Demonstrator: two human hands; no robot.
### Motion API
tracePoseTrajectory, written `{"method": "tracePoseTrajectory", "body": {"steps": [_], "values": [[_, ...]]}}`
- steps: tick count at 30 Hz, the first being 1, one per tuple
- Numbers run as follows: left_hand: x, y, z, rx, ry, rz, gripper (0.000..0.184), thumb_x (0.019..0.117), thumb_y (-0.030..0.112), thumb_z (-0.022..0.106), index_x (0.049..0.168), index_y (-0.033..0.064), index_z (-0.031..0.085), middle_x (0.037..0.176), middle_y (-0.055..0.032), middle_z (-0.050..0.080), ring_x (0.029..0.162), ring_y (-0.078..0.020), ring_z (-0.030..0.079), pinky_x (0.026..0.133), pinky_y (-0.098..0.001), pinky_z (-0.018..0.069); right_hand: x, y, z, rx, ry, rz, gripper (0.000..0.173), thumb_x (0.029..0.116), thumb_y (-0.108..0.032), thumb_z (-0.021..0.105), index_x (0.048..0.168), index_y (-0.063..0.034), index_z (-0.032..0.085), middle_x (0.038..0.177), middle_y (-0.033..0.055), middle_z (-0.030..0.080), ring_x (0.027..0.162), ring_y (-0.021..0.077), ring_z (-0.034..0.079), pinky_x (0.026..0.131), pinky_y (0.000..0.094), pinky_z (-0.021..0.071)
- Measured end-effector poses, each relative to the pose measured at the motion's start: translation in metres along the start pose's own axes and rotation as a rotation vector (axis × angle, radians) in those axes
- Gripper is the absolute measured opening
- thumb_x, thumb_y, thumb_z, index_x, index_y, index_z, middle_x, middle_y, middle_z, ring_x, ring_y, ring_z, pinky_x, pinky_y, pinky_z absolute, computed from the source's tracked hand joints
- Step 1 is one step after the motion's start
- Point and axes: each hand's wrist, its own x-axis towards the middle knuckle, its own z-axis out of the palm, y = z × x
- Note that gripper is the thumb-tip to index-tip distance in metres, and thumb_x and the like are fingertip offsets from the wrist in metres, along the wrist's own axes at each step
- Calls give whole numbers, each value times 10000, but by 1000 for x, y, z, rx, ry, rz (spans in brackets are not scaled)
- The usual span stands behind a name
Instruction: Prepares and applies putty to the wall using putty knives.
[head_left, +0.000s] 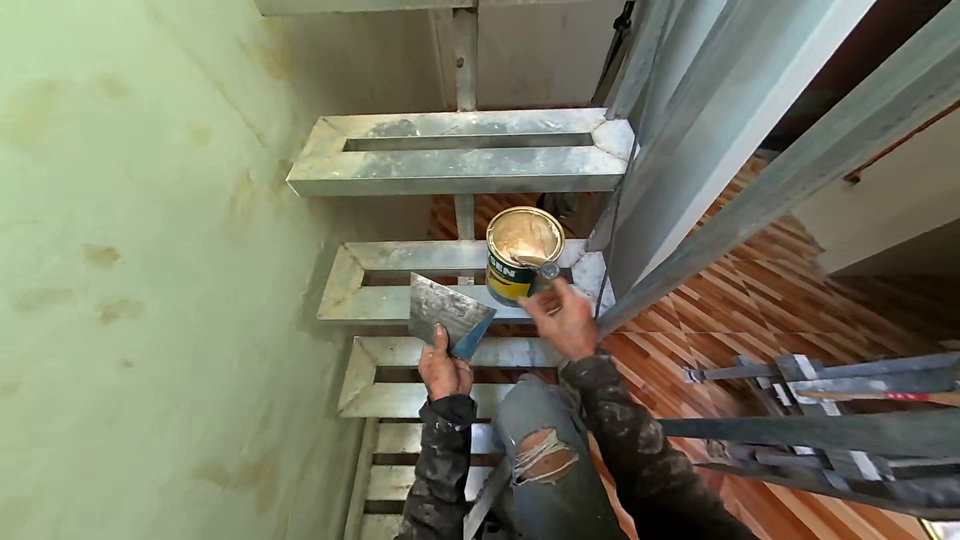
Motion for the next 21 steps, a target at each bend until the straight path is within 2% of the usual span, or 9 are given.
{"method": "tracePoseTrajectory", "body": {"steps": [2,3,5,7,9,10,12,17,21], "values": [[10,3,5,24,13,9,310,1079,208,504,1316,8,522,1110,-170,673,977,-256,693,823,-461,604,30,13,-19,-162,69,-192,882,783,-337,887,1490,-21,464,1191,186,671,946,302,704,803,482,604],[15,1,10,42,8,6,314,1077,217,511,1317,16,525,1108,-168,673,975,-251,692,818,-456,603,48,14,-21,-221,22,-272,949,750,-343,908,1507,-17,438,1272,212,621,1035,329,668,879,495,577],[23,-5,26,82,-24,-21,354,1087,253,487,1359,28,502,1154,-176,654,1013,-261,675,837,-469,589,86,18,-14,-279,-101,-404,767,759,-347,899,1391,-33,600,1279,211,650,1152,362,641,1013,530,515],[29,-16,46,128,-71,-73,396,1098,297,453,1387,28,485,1220,-192,629,1081,-288,650,885,-503,571,120,22,-9,-352,-243,-412,436,871,-362,797,1197,-76,747,1139,153,739,1084,317,697,997,532,533],[35,-29,67,141,-99,-123,432,1100,330,442,1401,23,490,1261,-210,623,1125,-312,637,918,-529,558,138,26,-18,-383,-294,-443,227,946,-261,699,1050,-74,773,1007,134,758,973,285,721,940,534,555],[39,-33,75,120,-113,-137,442,1100,331,441,1416,23,480,1284,-216,617,1146,-316,633,938,-533,554,141,20,-28,-322,-304,-449,194,964,-196,689,1052,-40,763,988,149,749,929,272,719,919,518,563],[45,-35,89,68,-109,-149,453,1096,322,461,1438,25,462,1297,-229,612,1146,-328,634,940,-536,552,153,9,-47,-243,-312,-448,194,960,-160,682,1053,-1,744,952,162,737,855,241,710,867,486,575],[43,-28,115,-17,-88,-227,490,1094,337,468,1510,89,400,1357,-238,576,1178,-363,610,936,-579,528,173,3,-45,-278,-293,-397,271,948,-201,655,1046,36,741,981,236,728,870,322,705,873,551,541],[39,-30,120,-11,-84,-155,442,1095,272,478,1467,33,454,1354,-238,583,1196,-328,604,1001,-535,504,164,7,-20,-324,15,-201,481,1026,-363,550,974,86,716,978,330,687,952,468,665,912,658,463]]}}
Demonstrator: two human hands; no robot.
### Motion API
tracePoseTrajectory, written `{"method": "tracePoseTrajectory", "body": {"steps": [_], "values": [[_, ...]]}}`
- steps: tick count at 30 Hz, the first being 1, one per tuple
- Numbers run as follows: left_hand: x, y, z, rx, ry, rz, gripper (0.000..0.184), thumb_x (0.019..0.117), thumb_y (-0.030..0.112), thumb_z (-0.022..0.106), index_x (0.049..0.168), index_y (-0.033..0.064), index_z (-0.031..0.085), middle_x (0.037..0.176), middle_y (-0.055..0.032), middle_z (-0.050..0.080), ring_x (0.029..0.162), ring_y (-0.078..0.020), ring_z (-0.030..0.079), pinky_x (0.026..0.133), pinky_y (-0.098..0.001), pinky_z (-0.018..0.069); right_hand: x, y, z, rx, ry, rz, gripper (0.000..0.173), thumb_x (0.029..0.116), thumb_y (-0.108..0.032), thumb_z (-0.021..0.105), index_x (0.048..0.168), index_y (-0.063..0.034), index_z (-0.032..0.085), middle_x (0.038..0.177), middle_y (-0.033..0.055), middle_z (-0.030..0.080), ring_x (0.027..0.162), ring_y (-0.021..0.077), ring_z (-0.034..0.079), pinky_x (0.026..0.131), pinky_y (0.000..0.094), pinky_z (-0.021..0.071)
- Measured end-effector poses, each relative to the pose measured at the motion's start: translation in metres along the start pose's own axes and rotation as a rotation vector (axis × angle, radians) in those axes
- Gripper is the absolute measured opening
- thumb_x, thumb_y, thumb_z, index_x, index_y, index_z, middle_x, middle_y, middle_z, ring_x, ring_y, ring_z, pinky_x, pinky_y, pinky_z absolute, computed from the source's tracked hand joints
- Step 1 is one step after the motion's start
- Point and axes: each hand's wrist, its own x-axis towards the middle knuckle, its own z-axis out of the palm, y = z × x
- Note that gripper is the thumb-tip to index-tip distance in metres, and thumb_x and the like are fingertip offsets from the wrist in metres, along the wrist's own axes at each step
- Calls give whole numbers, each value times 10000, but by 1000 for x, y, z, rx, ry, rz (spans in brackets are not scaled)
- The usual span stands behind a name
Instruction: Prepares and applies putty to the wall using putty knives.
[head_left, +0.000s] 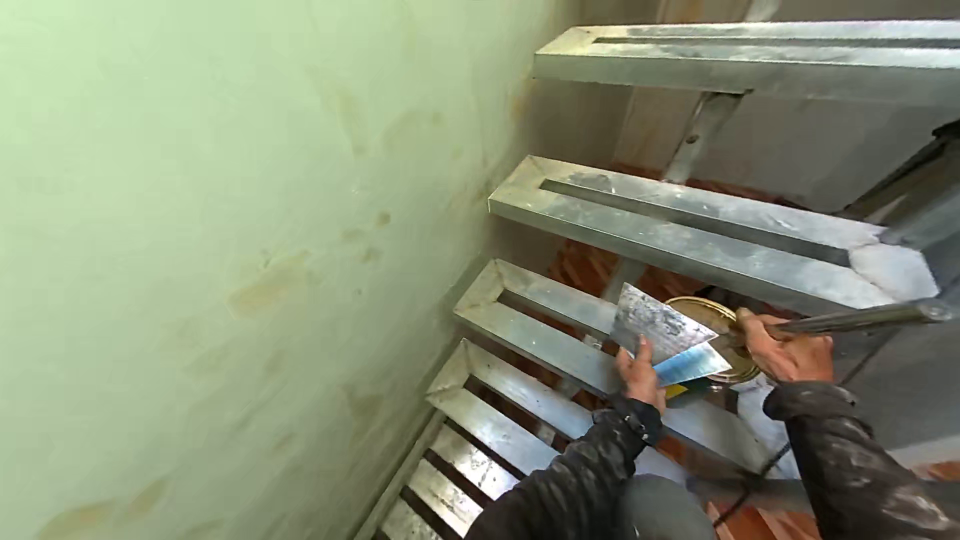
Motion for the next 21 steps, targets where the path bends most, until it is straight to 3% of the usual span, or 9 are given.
{"method": "tracePoseTrajectory", "body": {"steps": [2,4,7,11,15,17,21], "values": [[0,0,2,13,11,4,445,1096,269,478,1469,26,455,1372,-238,573,1219,-326,592,1018,-530,492,-6,-7,3,41,79,113,487,1042,-368,548,979,82,723,978,327,690,940,458,670,897,654,468],[2,0,2,24,16,-15,468,1094,283,483,1487,33,440,1409,-238,551,1262,-336,570,1037,-542,481,-10,-9,2,157,104,268,463,1051,-367,549,1033,64,718,994,273,705,896,365,687,865,585,516],[6,3,0,39,28,-51,509,1089,308,497,1516,45,412,1440,-242,527,1297,-357,546,1046,-571,471,-14,-14,-2,373,141,455,399,1059,-349,546,1100,27,673,936,138,699,702,178,662,657,405,574],[7,0,-1,67,36,-79,515,1090,316,492,1523,50,408,1467,-237,506,1324,-368,521,1055,-588,456,-18,-23,1,515,221,582,377,1061,-346,555,1173,8,615,906,93,686,650,156,660,566,356,570],[6,9,-5,12,18,-135,477,1103,283,437,1523,60,392,1445,-249,503,1266,-389,533,973,-600,477,-21,-17,-9,642,287,637,509,1063,-374,555,1409,-19,442,954,99,671,678,174,673,563,362,579],[8,12,-10,11,-14,-126,461,1102,263,428,1515,60,396,1432,-247,508,1245,-381,542,960,-591,482,-27,-15,-25,682,329,637,527,1062,-393,558,1432,-48,412,948,86,664,660,174,678,544,358,585],[9,25,-28,65,38,91,324,1066,88,501,1325,-105,528,1258,-277,596,1101,-306,604,965,-472,509,-47,-34,-53,678,379,575,506,1071,-392,541,1392,-11,450,927,70,669,627,141,670,538,326,585]]}}
